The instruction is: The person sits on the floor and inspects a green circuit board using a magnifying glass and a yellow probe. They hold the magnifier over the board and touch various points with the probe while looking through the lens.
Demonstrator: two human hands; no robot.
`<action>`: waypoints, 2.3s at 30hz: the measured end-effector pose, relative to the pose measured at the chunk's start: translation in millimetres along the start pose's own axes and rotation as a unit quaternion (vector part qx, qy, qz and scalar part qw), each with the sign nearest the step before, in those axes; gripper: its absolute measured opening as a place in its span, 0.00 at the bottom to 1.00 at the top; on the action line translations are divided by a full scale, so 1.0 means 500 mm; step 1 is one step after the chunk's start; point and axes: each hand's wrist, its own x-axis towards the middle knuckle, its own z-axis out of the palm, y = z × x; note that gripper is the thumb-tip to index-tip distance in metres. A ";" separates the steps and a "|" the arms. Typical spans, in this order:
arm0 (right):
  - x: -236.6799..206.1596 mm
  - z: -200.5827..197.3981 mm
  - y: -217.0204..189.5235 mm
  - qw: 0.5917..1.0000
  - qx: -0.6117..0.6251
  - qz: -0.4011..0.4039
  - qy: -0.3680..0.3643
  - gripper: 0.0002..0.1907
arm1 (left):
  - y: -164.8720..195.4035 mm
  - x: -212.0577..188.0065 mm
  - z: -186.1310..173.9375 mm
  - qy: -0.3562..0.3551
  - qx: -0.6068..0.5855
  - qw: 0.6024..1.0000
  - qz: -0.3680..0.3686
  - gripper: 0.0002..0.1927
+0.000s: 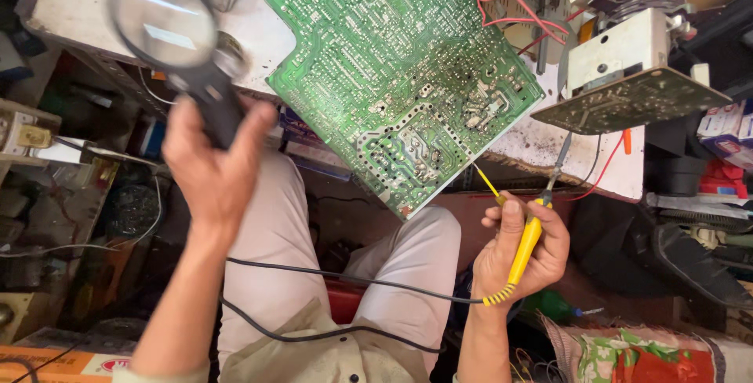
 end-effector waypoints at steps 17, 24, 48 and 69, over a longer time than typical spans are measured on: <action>0.025 0.033 0.033 0.996 -0.065 -0.042 -0.046 0.11 | 0.122 -0.129 0.154 -0.302 -0.093 0.947 -0.051 0.19; 0.019 0.061 0.043 0.992 -0.090 -0.069 -0.047 0.10 | 0.115 -0.135 0.163 -0.309 -0.114 0.942 -0.068 0.20; 0.016 0.069 0.052 0.985 -0.154 -0.057 -0.043 0.10 | 0.110 -0.136 0.157 -0.311 -0.130 0.939 -0.067 0.20; 0.020 0.075 0.039 0.983 -0.155 -0.086 -0.040 0.09 | 0.110 -0.139 0.155 -0.309 -0.136 0.938 -0.079 0.20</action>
